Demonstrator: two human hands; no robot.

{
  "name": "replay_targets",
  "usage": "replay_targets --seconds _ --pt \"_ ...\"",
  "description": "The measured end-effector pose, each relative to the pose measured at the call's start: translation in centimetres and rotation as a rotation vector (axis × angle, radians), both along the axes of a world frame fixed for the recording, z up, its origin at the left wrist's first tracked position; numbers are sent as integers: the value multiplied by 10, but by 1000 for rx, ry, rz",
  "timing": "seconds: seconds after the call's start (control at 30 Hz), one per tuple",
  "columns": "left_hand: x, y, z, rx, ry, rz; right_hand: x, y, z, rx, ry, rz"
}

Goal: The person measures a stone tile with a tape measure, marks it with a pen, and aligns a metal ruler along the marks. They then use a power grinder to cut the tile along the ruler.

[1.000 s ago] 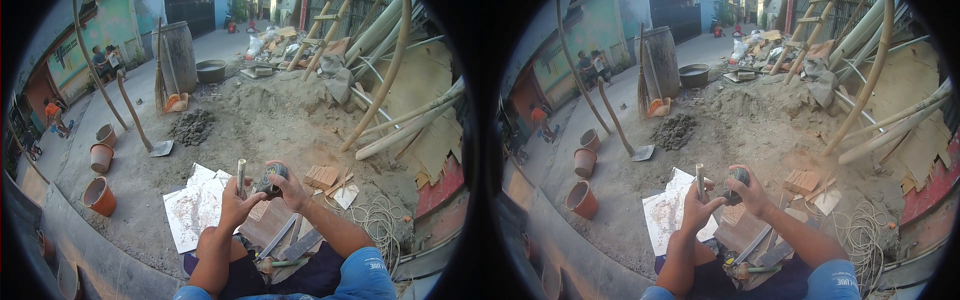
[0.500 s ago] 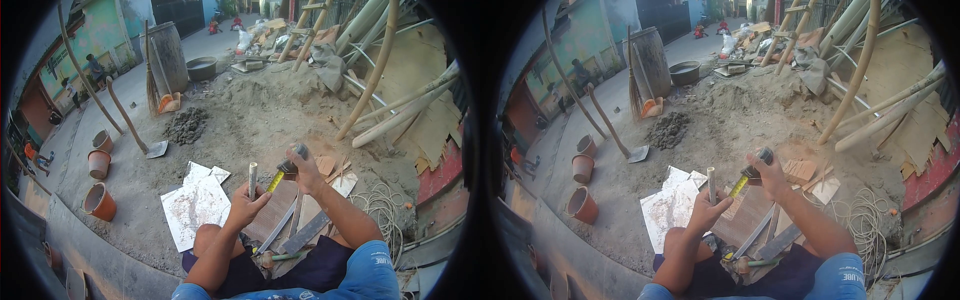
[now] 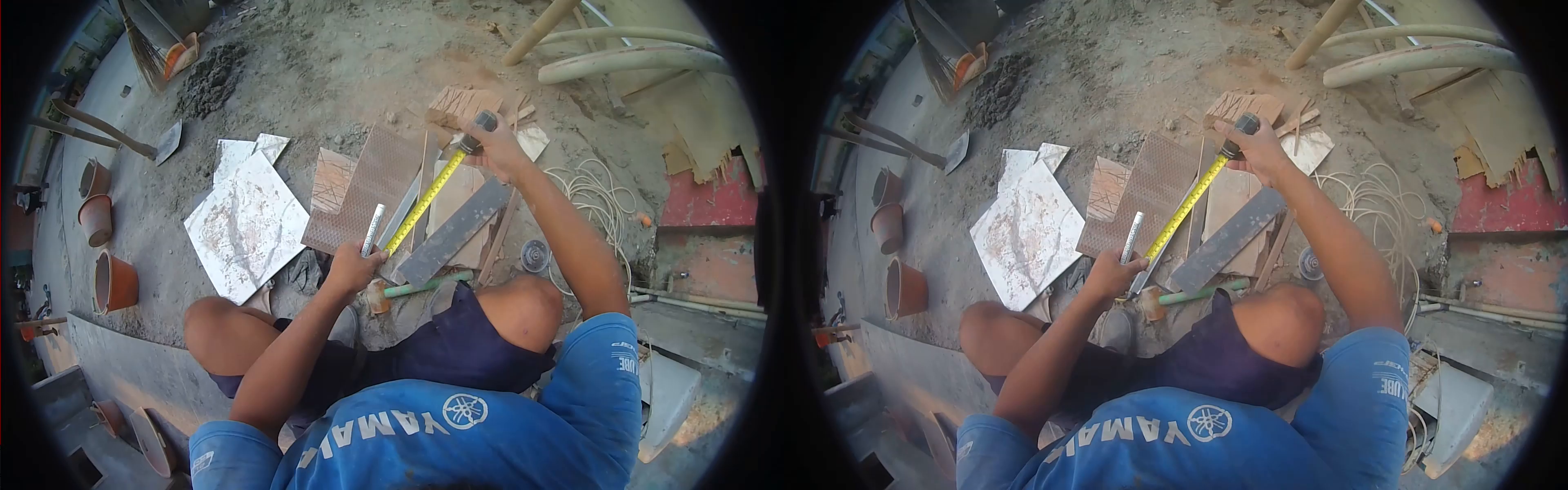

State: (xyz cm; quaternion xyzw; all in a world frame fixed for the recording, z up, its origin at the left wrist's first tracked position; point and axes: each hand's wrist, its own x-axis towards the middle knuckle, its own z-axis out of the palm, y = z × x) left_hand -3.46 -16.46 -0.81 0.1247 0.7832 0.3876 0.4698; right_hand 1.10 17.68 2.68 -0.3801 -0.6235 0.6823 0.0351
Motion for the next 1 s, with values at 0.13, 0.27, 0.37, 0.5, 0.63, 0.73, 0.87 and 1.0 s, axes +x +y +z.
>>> replay_targets --seconds 0.13,0.27,0.37,0.5,0.63,0.73,0.87,1.0 --pt "35 17 -71 29 -229 148 28 9 -79 58 -132 -47" --pt "43 19 -148 -16 -151 189 48 22 -148 114 -282 -147" --pt "47 9 -175 -52 -243 247 64 27 -189 118 -322 -154" --pt "53 1 -191 -34 -288 328 79 47 -239 392 -358 -199" --pt "56 6 -199 -46 -311 266 82 68 -243 474 -394 -197" --pt "60 10 -199 -73 -289 262 83 73 -244 535 -396 -155" --pt "59 11 -201 -50 -313 264 83 71 -248 572 -375 -177" --pt "58 14 -203 -72 -326 220 82 68 -236 569 -404 -143"
